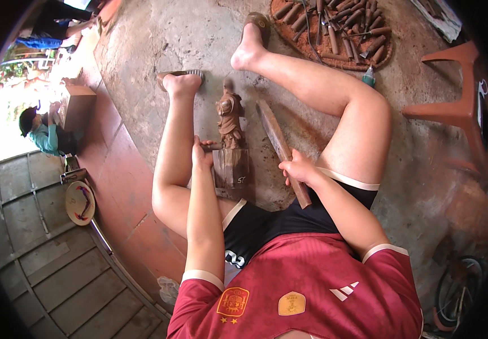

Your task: The person sits on the floor and carves a wooden figurine using a chisel and a wooden mallet. They occasionally use a power drill to refine details on the wood. The person holds the wood between their legs and strikes the chisel repeatedly to shape the object.

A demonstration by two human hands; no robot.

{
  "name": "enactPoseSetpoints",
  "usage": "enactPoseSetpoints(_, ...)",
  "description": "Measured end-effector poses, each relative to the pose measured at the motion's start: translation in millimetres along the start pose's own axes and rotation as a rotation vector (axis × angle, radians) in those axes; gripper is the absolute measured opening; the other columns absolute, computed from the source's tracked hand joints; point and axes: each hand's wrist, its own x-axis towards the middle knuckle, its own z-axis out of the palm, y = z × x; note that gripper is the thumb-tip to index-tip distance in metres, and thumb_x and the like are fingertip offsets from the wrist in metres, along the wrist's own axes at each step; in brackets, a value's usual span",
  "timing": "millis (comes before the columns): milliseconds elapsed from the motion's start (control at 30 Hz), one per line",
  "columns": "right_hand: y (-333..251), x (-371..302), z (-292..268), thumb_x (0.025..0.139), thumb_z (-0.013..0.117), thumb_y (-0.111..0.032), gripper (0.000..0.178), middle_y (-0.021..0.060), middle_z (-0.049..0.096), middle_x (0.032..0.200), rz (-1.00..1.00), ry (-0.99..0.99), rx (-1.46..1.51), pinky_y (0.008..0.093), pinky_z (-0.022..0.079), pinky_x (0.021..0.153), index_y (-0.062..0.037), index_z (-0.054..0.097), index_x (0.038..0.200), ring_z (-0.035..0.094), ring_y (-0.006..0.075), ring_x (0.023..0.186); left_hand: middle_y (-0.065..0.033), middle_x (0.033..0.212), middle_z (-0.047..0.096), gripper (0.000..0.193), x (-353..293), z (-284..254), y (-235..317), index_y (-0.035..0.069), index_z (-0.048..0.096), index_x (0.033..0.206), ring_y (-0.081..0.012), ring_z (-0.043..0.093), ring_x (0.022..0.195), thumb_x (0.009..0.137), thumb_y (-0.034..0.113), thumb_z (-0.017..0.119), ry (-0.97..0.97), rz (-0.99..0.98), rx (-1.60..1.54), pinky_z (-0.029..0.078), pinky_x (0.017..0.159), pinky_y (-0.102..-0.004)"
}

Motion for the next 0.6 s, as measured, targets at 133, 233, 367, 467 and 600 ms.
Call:
enactPoseSetpoints(133, 4.2, 8.1, 3.3, 0.083, 0.058, -0.011, 0.046, 0.0104, 0.054, 0.076, -0.012, 0.034, 0.053, 0.0334, 0.052, 0.048, 0.0061, 0.042, 0.123, 0.057, 0.0184, 0.056, -0.0039, 0.067, 0.049, 0.038, -34.2, 17.0, -7.7, 0.009, 0.048, 0.087, -0.0181, 0.048, 0.06, 0.093, 0.045, 0.057, 0.038, 0.13, 0.417, 0.045, 0.065, -0.0381)
enactPoseSetpoints(233, -3.3, 3.6, 7.4, 0.083, 0.058, -0.012, 0.046, 0.0135, 0.057, 0.08, 0.017, 0.005, -0.074, 0.036, 0.052, 0.049, 0.0075, 0.043, 0.122, 0.06, 0.0205, 0.055, -0.0134, 0.105, 0.05, 0.059, -63.0, -4.7, 0.1, 0.011, 0.047, 0.124, -0.0206, 0.053, 0.083, 0.086, 0.053, 0.064, 0.167, 0.053, 1.051, 0.042, 0.057, -0.0463)
enactPoseSetpoints(367, 13.6, 17.9, 3.3, 0.082, 0.057, -0.013, 0.048, 0.0186, 0.061, 0.085, 0.013, 0.054, -0.19, 0.0391, 0.052, 0.051, 0.0091, 0.042, 0.122, 0.063, 0.0241, 0.053, -0.027, 0.122, 0.053, 0.103, -139.6, 23.8, -30.3, -0.01, 0.039, 0.13, -0.0374, 0.051, 0.118, 0.069, 0.066, 0.072, 0.164, 0.637, 1.578, 0.039, 0.101, -0.0508)
enactPoseSetpoints(467, 11.6, 14.8, 7.9, 0.082, 0.056, -0.012, 0.048, 0.0188, 0.061, 0.085, 0.029, 0.045, -0.175, 0.0384, 0.052, 0.051, 0.0089, 0.041, 0.123, 0.063, 0.0246, 0.054, -0.0305, 0.147, 0.027, 0.129, -209.5, 51.6, -58.0, -0.004, 0.014, 0.147, -0.0407, 0.031, 0.137, 0.06, 0.065, 0.079, 0.175, 0.599, 1.913, 0.034, 0.108, -0.0483)
enactPoseSetpoints(600, 15.5, 16.2, 8.1, 0.081, 0.057, -0.009, 0.05, 0.0168, 0.059, 0.082, 0.01, 0.021, -0.058, 0.0367, 0.052, 0.051, 0.0079, 0.041, 0.124, 0.062, 0.0233, 0.055, -0.0294, 0.142, 0.033, 0.132, -185.9, 19.9, -65.0, -0.001, 0.01, 0.148, -0.0443, 0.038, 0.127, 0.052, 0.044, 0.089, 0.321, 0.582, 1.836, 0.038, 0.105, -0.0474)
